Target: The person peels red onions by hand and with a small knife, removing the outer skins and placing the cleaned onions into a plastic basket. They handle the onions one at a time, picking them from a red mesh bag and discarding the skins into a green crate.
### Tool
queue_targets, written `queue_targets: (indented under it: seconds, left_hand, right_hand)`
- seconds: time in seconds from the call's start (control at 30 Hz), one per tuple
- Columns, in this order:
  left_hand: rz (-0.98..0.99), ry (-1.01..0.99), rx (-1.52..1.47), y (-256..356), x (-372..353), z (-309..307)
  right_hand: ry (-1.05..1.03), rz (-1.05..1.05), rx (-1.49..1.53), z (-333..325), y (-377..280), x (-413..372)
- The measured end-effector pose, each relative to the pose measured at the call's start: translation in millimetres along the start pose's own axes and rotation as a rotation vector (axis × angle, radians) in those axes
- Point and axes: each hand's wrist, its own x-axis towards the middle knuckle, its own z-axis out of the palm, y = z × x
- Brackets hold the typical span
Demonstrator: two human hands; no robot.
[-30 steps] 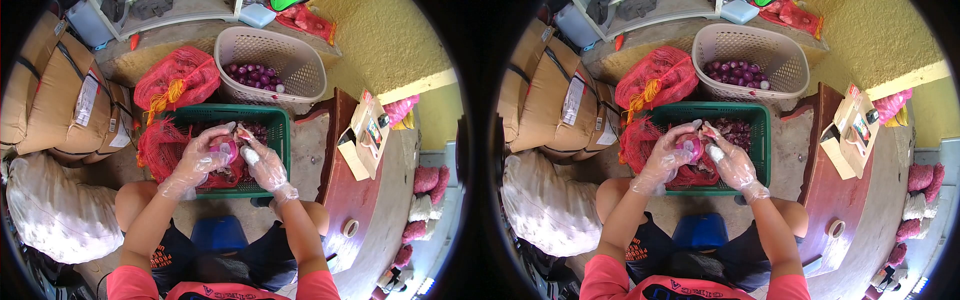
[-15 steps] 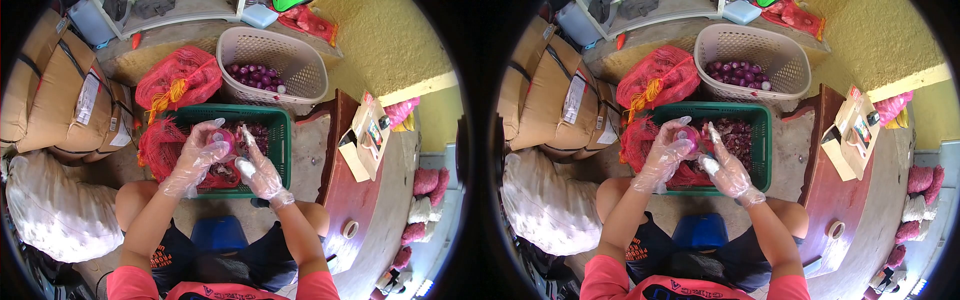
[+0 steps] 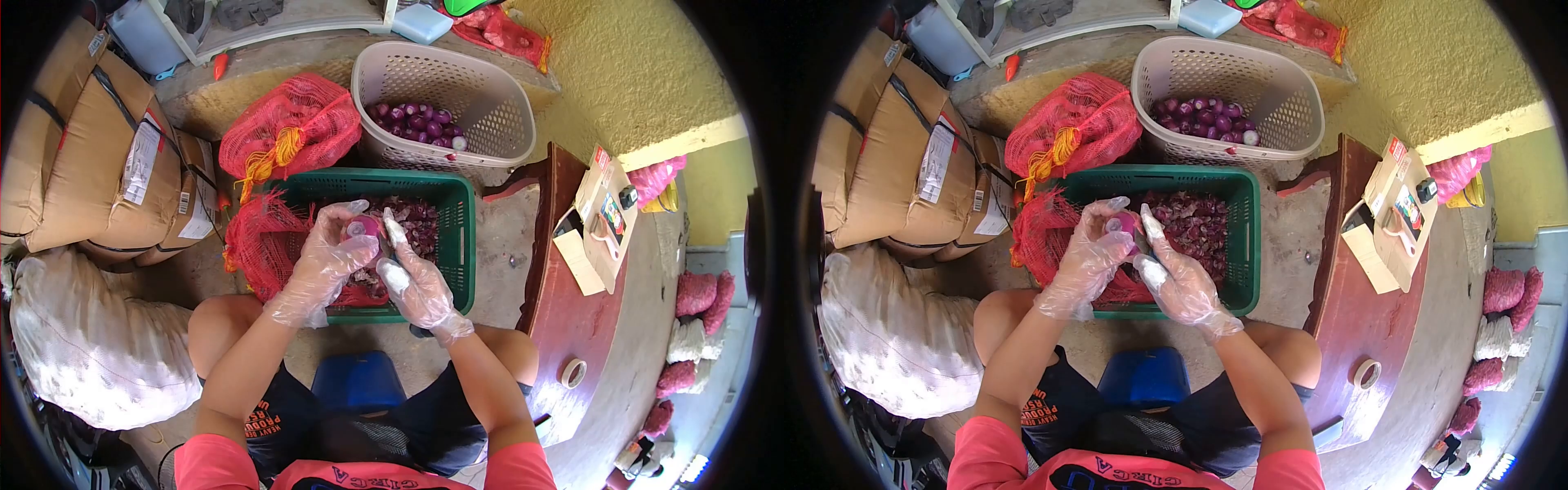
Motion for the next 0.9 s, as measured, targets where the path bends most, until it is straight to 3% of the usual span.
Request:
queue_targets:
  seconds: [0.17, 0.23, 0.3, 0.4, 0.5, 0.8, 0.9]
  left_hand:
    - [0.032, -0.006, 0.033, -0.4, -0.6, 2.9]
    - [0.034, -0.002, 0.029, 0.7, 0.3, 4.2]
    - [0.023, 0.006, 0.016, 2.9, 0.2, 5.5]
    - [0.053, -0.004, 0.049, 3.4, 0.0, 4.0]
    - [0.037, -0.002, 0.041, 3.4, -0.4, 3.3]
    - [0.069, -0.022, 0.089, 0.8, 2.5, -2.7]
    - [0.057, -0.028, 0.043, 0.8, 2.2, -2.1]
  right_hand:
    - [0.073, 0.210, 0.288, 4.0, -8.8, 2.8]
    - [0.064, 0.113, 0.224, 1.7, -4.0, 3.1]
    - [0.022, -0.168, -0.081, -4.4, 8.7, 4.9]
    - [-0.005, -0.061, -0.122, -6.1, -0.4, 2.5]
    - [0.018, -0.151, -0.165, -4.5, 0.8, 4.0]
    - [-0.027, -0.065, -0.189, -7.1, -0.6, 5.3]
    - [0.000, -0.109, -0.055, -5.1, 9.2, 7.7]
